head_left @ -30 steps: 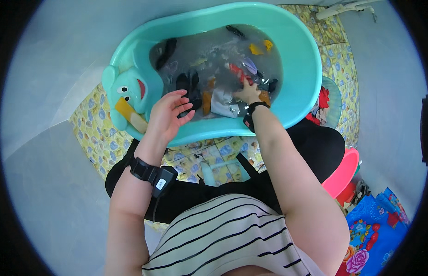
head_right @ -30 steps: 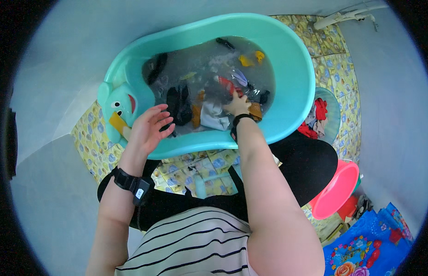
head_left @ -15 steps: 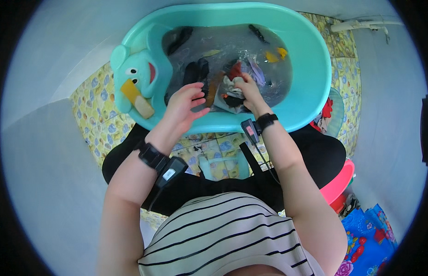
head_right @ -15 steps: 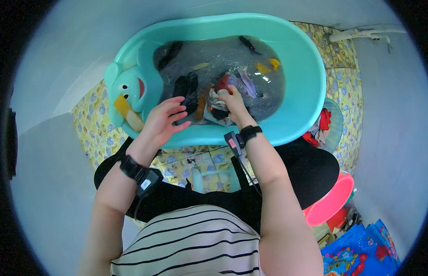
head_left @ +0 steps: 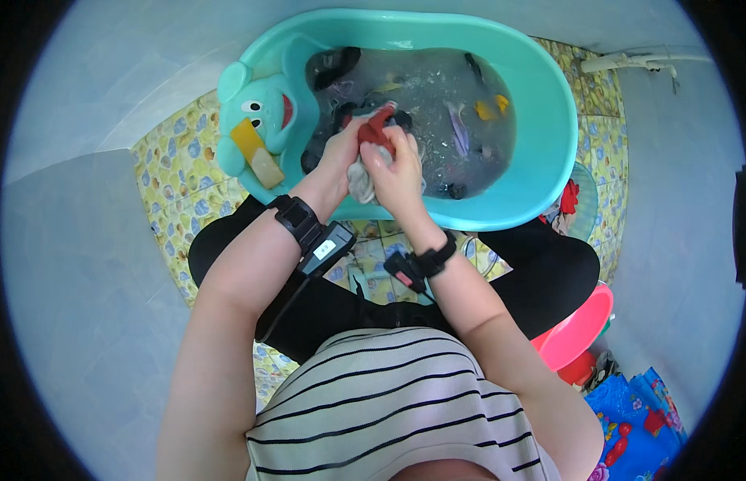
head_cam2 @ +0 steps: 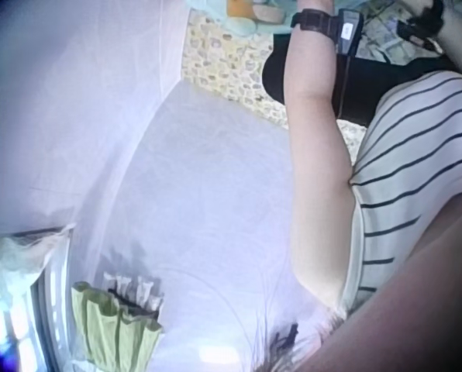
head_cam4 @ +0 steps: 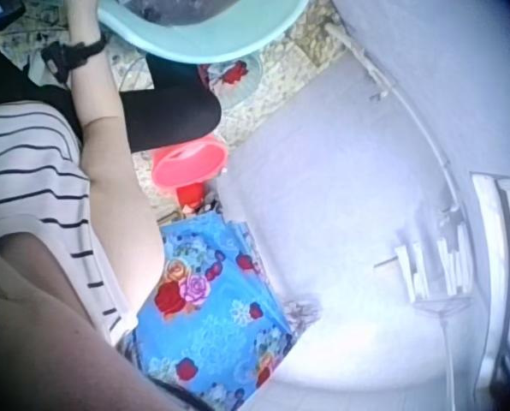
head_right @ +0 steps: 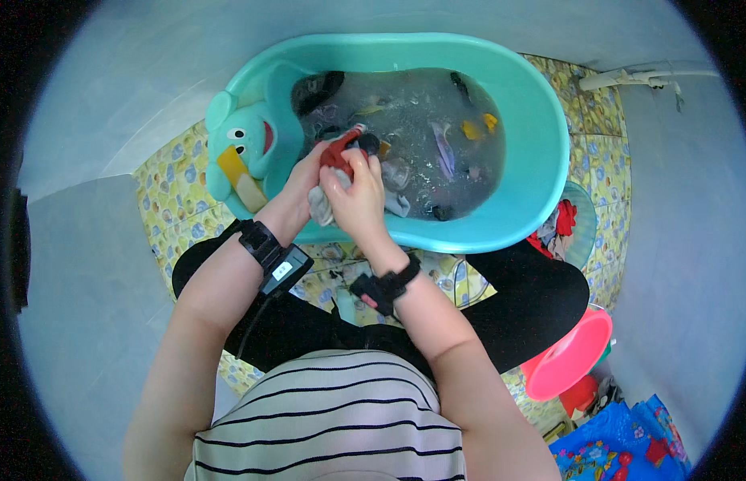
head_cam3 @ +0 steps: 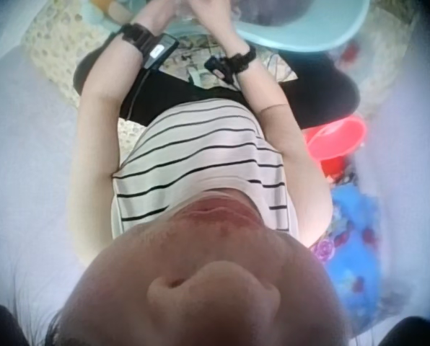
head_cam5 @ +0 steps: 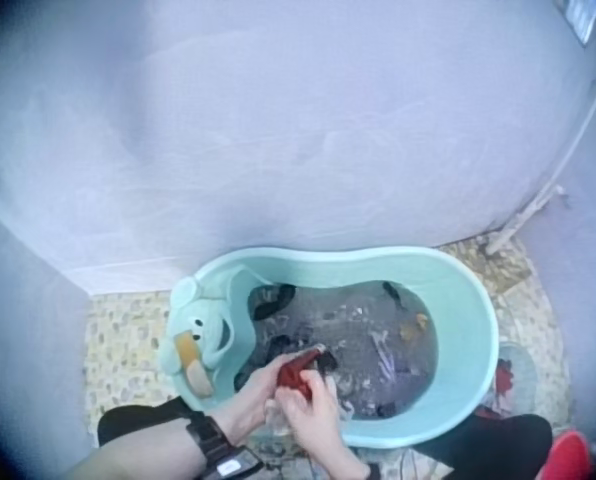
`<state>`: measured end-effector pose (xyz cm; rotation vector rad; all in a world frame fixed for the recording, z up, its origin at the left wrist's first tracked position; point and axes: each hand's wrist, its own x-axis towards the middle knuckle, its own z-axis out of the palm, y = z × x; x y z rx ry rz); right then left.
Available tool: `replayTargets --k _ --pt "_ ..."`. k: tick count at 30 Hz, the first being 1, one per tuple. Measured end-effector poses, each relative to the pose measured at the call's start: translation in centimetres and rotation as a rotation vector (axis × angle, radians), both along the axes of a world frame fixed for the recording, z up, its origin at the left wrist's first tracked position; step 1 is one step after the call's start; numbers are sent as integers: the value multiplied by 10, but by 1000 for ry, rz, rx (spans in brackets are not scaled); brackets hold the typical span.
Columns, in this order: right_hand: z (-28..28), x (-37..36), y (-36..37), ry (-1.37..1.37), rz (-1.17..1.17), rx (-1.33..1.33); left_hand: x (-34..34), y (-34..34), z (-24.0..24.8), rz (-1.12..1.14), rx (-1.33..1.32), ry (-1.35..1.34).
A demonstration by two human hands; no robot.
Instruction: The person washes individual pieces of clothing and small laundry items by hand in a tub filled with soapy water, rubbing the items together, using a bar of soap, and rinsing them.
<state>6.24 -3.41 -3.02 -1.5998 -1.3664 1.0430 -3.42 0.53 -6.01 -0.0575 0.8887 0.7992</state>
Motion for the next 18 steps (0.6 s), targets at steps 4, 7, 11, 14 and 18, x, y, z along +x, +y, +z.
replayTargets --k 4,7,11,14,18 --pt "-26 4 22 215 -172 -37 7 5 9 109 -49 228" --pt "-62 21 41 391 -98 -131 8 9 13 95 -91 251" --pt "-46 31 42 858 -103 -428 6 7 12 164 -134 254" --pt "-60 54 40 766 -100 -418 7 9 7 188 -198 250" --pt "-25 57 23 513 37 -416 4 5 12 178 -204 290"
